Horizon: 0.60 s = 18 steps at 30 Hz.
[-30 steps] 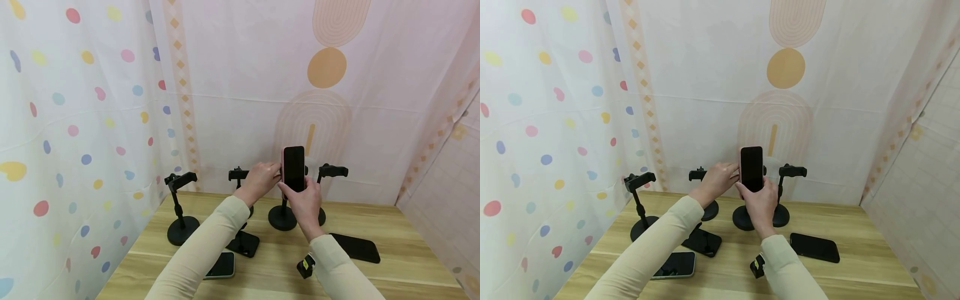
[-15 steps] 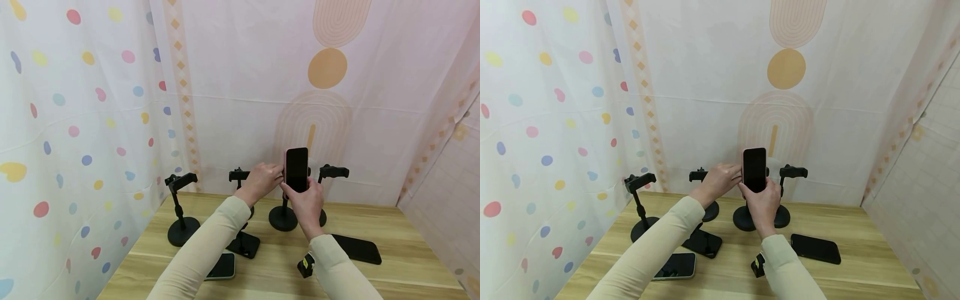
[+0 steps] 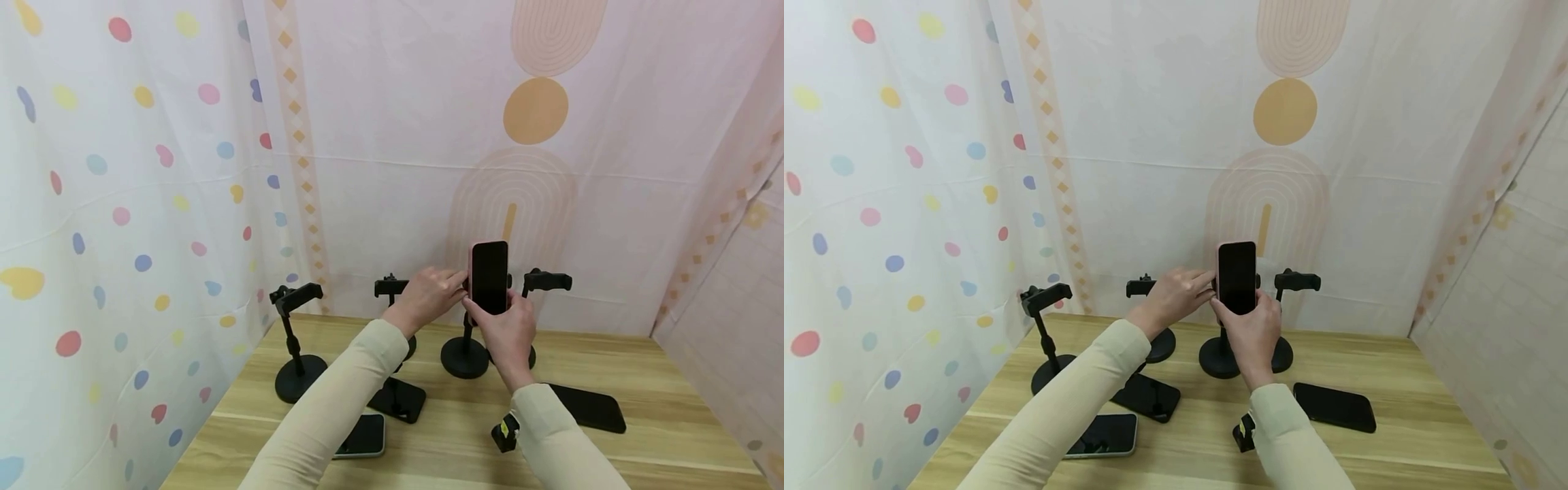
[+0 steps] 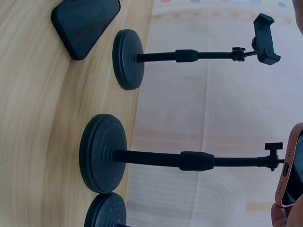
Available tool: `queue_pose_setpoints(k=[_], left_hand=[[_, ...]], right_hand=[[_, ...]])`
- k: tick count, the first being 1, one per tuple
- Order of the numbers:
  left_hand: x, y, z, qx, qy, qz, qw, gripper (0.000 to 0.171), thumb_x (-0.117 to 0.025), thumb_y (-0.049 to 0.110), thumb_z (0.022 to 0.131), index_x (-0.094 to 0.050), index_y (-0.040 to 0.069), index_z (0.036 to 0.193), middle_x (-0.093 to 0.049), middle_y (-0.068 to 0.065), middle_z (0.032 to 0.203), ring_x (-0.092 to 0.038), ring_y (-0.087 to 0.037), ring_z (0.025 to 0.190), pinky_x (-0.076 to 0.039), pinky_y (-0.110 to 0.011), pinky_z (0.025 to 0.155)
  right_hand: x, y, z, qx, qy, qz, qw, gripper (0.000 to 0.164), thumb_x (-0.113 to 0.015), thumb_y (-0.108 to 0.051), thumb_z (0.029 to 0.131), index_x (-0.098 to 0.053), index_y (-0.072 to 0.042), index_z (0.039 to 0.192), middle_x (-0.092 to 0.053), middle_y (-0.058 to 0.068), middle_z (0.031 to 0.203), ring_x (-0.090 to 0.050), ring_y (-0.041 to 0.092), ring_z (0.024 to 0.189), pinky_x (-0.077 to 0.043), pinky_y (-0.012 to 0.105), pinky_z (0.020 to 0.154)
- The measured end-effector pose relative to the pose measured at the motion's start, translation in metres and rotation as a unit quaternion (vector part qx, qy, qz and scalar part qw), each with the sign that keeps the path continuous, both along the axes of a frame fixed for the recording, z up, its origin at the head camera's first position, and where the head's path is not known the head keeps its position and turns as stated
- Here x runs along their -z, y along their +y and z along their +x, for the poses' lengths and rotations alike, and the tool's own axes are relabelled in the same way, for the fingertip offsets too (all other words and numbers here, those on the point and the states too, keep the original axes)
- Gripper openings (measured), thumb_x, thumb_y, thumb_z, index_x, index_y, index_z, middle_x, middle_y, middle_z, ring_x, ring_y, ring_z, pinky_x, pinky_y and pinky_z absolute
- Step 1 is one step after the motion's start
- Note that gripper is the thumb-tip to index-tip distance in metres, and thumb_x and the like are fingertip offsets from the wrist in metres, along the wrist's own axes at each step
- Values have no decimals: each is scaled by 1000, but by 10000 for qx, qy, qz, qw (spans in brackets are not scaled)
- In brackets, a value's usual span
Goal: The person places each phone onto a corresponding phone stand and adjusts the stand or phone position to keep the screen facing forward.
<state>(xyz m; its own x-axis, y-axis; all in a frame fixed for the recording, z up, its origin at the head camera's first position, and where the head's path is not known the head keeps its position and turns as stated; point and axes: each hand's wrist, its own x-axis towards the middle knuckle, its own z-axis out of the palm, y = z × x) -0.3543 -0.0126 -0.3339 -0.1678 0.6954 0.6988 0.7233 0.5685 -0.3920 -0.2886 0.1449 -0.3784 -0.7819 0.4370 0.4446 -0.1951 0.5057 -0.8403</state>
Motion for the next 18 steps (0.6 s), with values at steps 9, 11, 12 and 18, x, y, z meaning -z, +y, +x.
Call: queue_pose_setpoints(k=[9, 11, 12, 18], left_hand=[[-1, -3, 0, -76, 217, -141, 9996, 27, -74, 24, 91, -71, 7, 112, -74, -2, 95, -70, -11, 80, -54, -23, 72], [-1, -4, 1, -129, 219, -153, 9996, 27, -74, 24, 91, -71, 7, 112, -73, -2, 93, -69, -11, 79, -54, -22, 72], [-2, -4, 1, -156, 224, -155, 9995, 27, -74, 24, 91, -71, 7, 112, -73, -2, 92, -69, -11, 78, -54, -22, 71], [-2, -3, 3, -201, 443, -213, 9986, 27, -75, 25, 90, -72, 7, 111, -74, -1, 92, -69, -9, 76, -54, -19, 69]], right_hand=[[1, -4, -2, 102, 154, 33, 9998, 72, -85, -50, 74, -60, 1, 118, -54, 17, 108, -49, 31, 98, -42, 49, 85], [1, -5, -2, 89, 164, 31, 9998, 73, -85, -51, 74, -60, 1, 119, -54, 16, 109, -49, 31, 99, -43, 49, 85], [1, -5, -2, 68, 161, 31, 9998, 74, -84, -52, 74, -60, 1, 120, -54, 16, 110, -49, 31, 99, -43, 50, 85], [2, -1, -1, 70, 58, -5, 10000, 76, -84, -50, 75, -57, 1, 124, -53, 17, 112, -50, 31, 99, -45, 51, 85]])
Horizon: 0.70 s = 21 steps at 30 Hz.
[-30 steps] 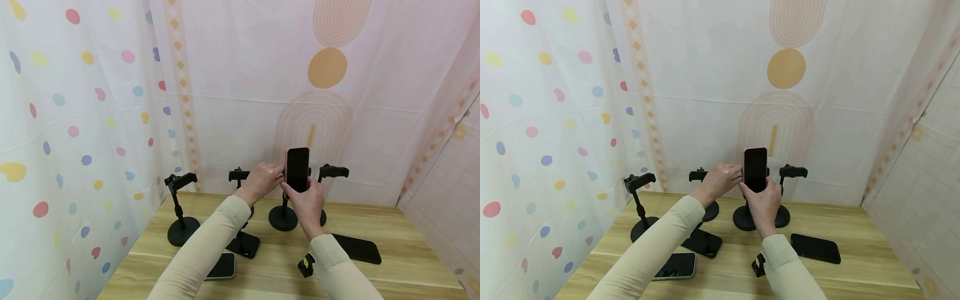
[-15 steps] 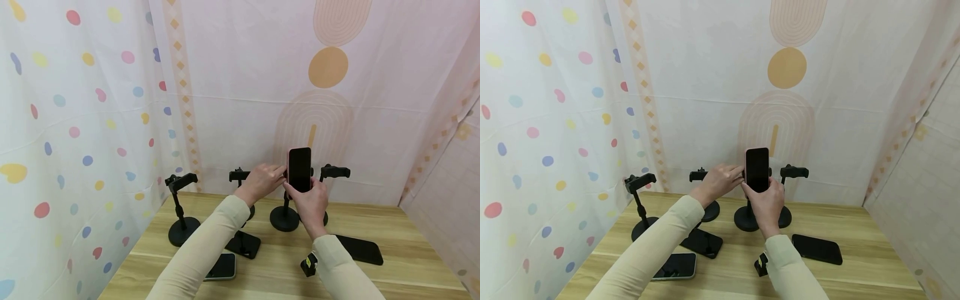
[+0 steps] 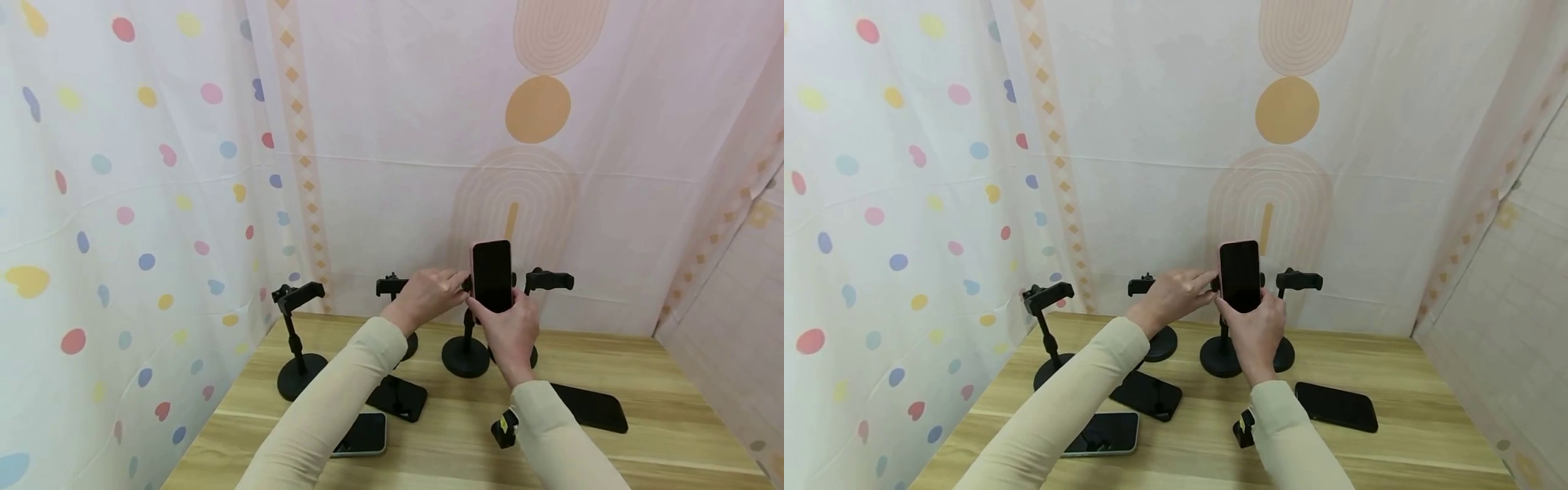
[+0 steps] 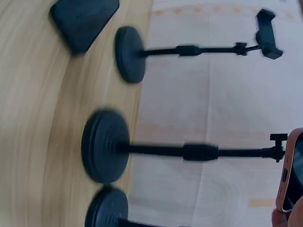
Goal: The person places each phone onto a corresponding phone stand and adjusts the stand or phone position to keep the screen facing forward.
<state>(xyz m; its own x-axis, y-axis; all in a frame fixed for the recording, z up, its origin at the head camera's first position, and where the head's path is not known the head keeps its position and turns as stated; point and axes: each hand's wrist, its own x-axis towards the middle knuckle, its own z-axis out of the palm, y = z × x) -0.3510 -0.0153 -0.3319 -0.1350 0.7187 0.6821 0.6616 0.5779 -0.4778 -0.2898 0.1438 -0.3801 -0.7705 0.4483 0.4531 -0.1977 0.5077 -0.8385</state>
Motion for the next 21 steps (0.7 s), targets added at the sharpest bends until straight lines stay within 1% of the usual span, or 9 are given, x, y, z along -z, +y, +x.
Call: queue_pose_setpoints(k=[3, 6, 9, 12, 15, 18, 20, 21], left_hand=[[0, 4, 0, 38, 62, -34, 10000, 24, -74, 25, 91, -71, 8, 108, -73, 0, 91, -69, -9, 75, -54, -19, 68], [0, 6, 0, 17, -8, -21, 10000, 22, -75, 25, 91, -69, 8, 103, -73, 0, 88, -69, -10, 74, -54, -20, 66], [0, 3, 1, -17, -159, 8, 9999, 23, -74, 27, 91, -69, 8, 102, -73, -1, 88, -69, -11, 75, -54, -21, 66], [0, 1, 3, -36, -359, 25, 9993, 25, -73, 27, 92, -70, 8, 107, -73, -2, 93, -70, -12, 79, -55, -22, 68], [0, 1, 4, -40, -633, 60, 9980, 28, -73, 24, 93, -70, 6, 114, -74, -4, 99, -70, -13, 81, -55, -23, 70], [0, 2, 7, -105, -1063, 158, 9941, 33, -69, 20, 94, -68, 2, 121, -73, -8, 106, -71, -15, 83, -56, -25, 71], [-1, 4, 9, -175, -1485, 330, 9882, 36, -66, 21, 95, -66, 0, 124, -74, -10, 104, -71, -16, 78, -56, -27, 68], [-2, 5, 10, -230, -1739, 433, 9835, 38, -65, 23, 96, -65, 0, 125, -74, -10, 100, -71, -17, 75, -56, -28, 67]], right_hand=[[0, 3, 0, 53, -37, 32, 10000, 76, -85, -46, 76, -56, 4, 125, -52, 18, 114, -49, 33, 101, -45, 52, 86], [0, 3, 0, 39, -58, 102, 9999, 76, -85, -44, 76, -55, 5, 126, -51, 20, 115, -48, 34, 102, -45, 53, 88], [-1, -1, 1, 33, -36, 187, 9998, 75, -85, -43, 77, -55, 6, 125, -51, 21, 115, -48, 35, 102, -44, 53, 89], [-2, -4, 1, 52, -19, 262, 9996, 75, -85, -43, 77, -55, 6, 125, -51, 21, 116, -48, 35, 103, -44, 53, 90], [-3, -3, 2, 1, -65, 309, 9995, 78, -85, -43, 77, -53, 7, 128, -50, 22, 119, -48, 36, 105, -44, 54, 91], [-3, -1, 2, -123, -178, 354, 9991, 82, -83, -47, 78, -51, 7, 131, -48, 23, 121, -47, 36, 106, -44, 55, 92], [-4, 1, 2, -217, -238, 366, 9988, 81, -81, -48, 80, -51, 8, 130, -47, 23, 121, -47, 36, 106, -44, 54, 91], [-4, 2, 1, -259, -271, 375, 9986, 79, -80, -49, 81, -52, 8, 129, -47, 23, 121, -47, 36, 105, -44, 54, 90]])
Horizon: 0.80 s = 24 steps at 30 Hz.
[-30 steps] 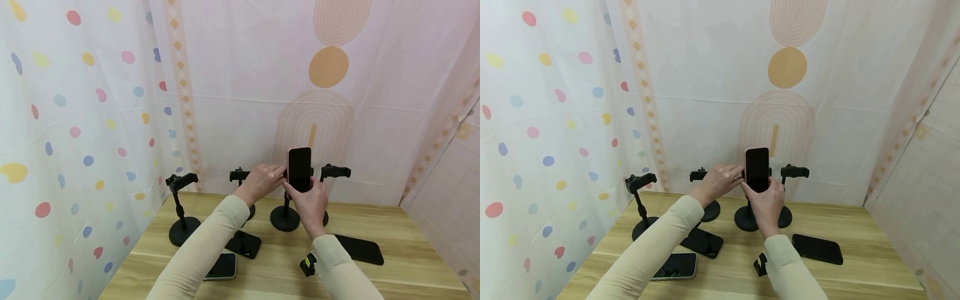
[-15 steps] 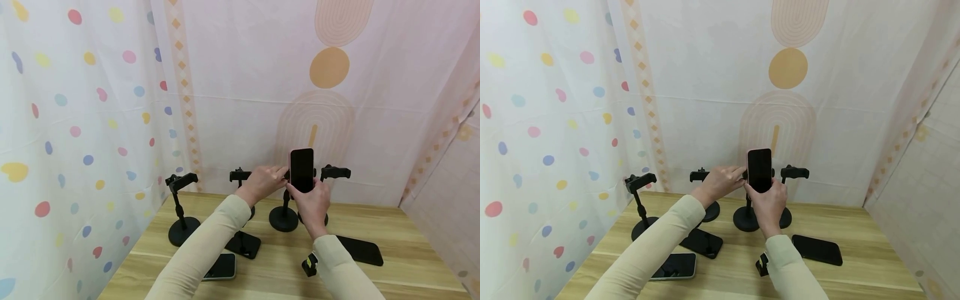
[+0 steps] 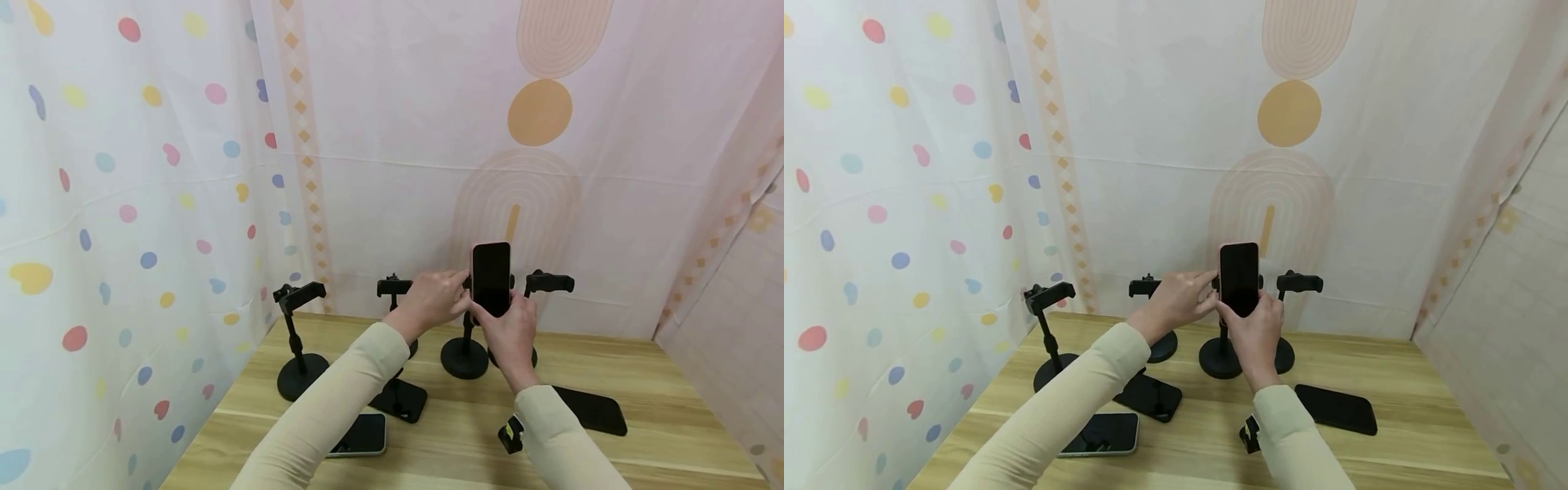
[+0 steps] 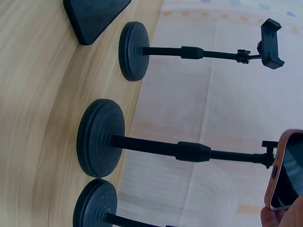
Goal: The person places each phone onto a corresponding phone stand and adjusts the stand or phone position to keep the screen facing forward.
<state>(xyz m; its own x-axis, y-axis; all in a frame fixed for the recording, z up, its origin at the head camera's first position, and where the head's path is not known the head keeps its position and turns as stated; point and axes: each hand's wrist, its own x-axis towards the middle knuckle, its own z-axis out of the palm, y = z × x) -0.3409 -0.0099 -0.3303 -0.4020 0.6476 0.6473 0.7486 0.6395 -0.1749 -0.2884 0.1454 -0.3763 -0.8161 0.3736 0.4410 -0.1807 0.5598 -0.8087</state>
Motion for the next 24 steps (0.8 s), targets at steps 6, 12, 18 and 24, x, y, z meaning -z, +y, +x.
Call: queue_pose_setpoints(k=[6, 12, 18, 24], left_hand=[[-4, 10, 1, -332, -1855, 832, 9785, 47, -62, 39, 99, -63, 5, 131, -73, -8, 92, -70, -17, 80, -55, -28, 71], [-7, 15, 1, -259, -3178, 1761, 9313, 27, -64, 34, 98, -74, 12, 111, -71, 1, 88, -62, -9, 73, -49, -24, 63], [-12, 16, 3, -366, -3699, 2209, 9017, 25, -64, 27, 99, -72, 10, 115, -71, -1, 95, -59, -8, 75, -47, -24, 64], [-14, 16, 2, -621, -3687, 2334, 8976, 20, -62, 21, 100, -70, 5, 110, -67, -4, 88, -56, -14, 70, -46, -26, 62]], right_hand=[[-3, 9, -2, -236, -66, 21, 9997, 70, -74, -49, 87, -54, 6, 126, -49, 24, 123, -50, 37, 105, -45, 52, 88], [-11, 19, -9, -871, 69, -197, 9960, 60, -62, -42, 97, -48, -3, 140, -50, 23, 130, -55, 39, 116, -49, 53, 91], [-22, 25, -17, -1426, -243, -501, 9882, 50, -55, -37, 102, -48, -6, 141, -58, 22, 129, -60, 38, 117, -51, 52, 90], [-28, 23, -21, -1442, -590, -602, 9860, 50, -60, -37, 100, -51, -4, 137, -59, 20, 130, -62, 35, 116, -51, 50, 91]])
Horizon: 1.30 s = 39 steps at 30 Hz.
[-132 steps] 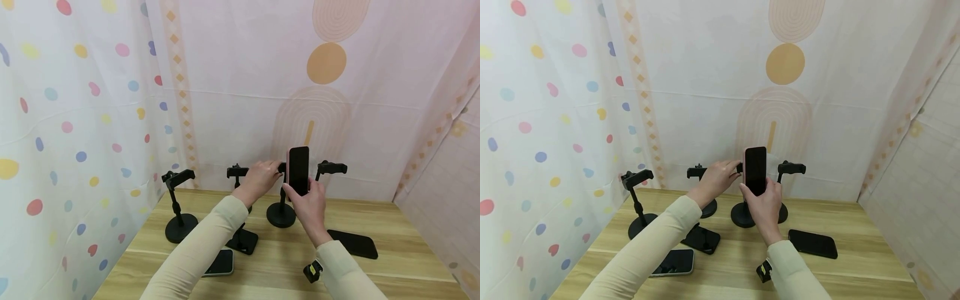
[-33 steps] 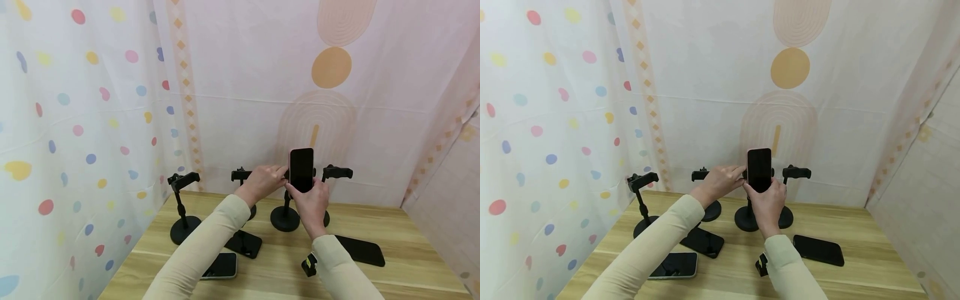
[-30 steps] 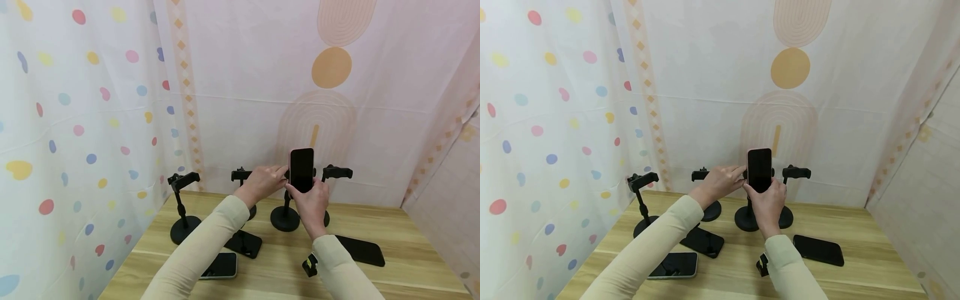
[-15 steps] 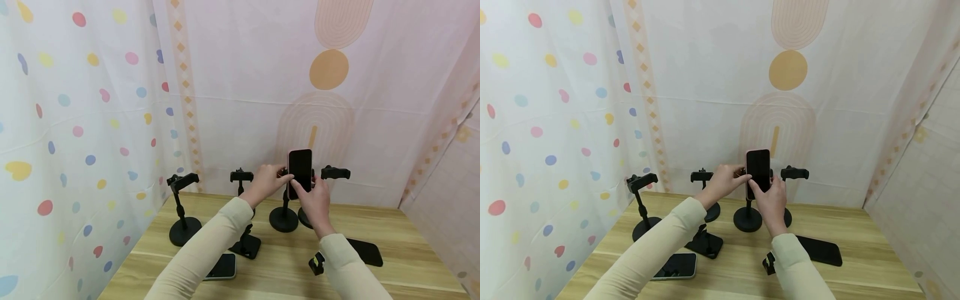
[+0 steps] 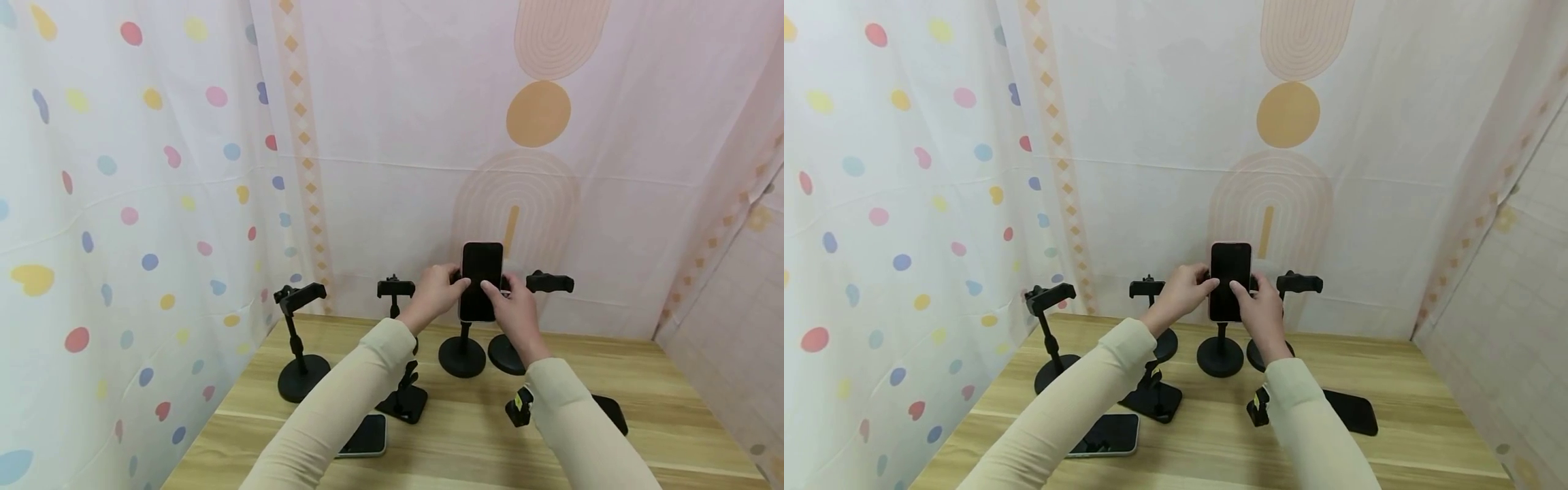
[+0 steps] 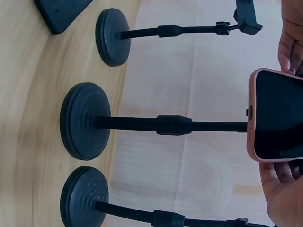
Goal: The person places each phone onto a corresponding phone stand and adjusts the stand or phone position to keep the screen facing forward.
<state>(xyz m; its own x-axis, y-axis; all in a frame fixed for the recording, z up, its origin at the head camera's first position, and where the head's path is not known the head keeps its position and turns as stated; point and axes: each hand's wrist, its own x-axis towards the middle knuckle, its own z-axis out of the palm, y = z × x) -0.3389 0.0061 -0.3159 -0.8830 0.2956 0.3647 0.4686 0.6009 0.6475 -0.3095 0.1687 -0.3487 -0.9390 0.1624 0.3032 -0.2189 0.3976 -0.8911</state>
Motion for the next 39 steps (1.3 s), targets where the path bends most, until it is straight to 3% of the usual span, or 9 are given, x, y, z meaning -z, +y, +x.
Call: queue_pose_setpoints(k=[10, 19, 29, 35, 39], left_hand=[[3, -1, -3, -166, -28, 72, 9998, 17, -60, 21, 101, -68, 7, 106, -60, -2, 76, -54, -14, 61, -43, -26, 57], [-1, -1, -5, -234, -240, 28, 9994, 31, -57, 22, 103, -63, 5, 128, -68, -10, 113, -64, -17, 89, -52, -32, 76], [4, -1, -8, -185, -418, 364, 9983, 42, -56, 28, 103, -55, 7, 140, -62, -11, 132, -63, -23, 113, -51, -39, 92], [6, -4, -13, -150, -333, 526, 9980, 38, -58, 26, 103, -60, 8, 136, -66, -9, 124, -65, -20, 101, -53, -37, 85], [6, -6, -15, -151, -321, 570, 9977, 38, -58, 26, 103, -59, 7, 136, -66, -10, 124, -65, -21, 101, -53, -38, 85]], right_hand=[[-5, -5, -2, 152, -309, 5, 9994, 53, -62, -39, 99, -50, -5, 138, -58, 17, 131, -62, 33, 116, -51, 49, 90], [-11, -7, -7, 88, -228, 158, 9996, 50, -62, -35, 99, -52, -7, 140, -57, 17, 133, -62, 34, 113, -52, 49, 90], [-14, -8, -10, 90, -249, 167, 9995, 47, -62, -33, 99, -54, -7, 138, -59, 17, 132, -59, 35, 117, -51, 50, 91], [-14, -5, -14, 2, -176, 127, 9998, 50, -62, -31, 100, -53, -4, 142, -59, 19, 134, -57, 35, 120, -46, 51, 98], [-15, -4, -17, -73, -220, 183, 9996, 50, -62, -31, 100, -53, -5, 142, -59, 19, 133, -58, 34, 120, -45, 51, 99]])
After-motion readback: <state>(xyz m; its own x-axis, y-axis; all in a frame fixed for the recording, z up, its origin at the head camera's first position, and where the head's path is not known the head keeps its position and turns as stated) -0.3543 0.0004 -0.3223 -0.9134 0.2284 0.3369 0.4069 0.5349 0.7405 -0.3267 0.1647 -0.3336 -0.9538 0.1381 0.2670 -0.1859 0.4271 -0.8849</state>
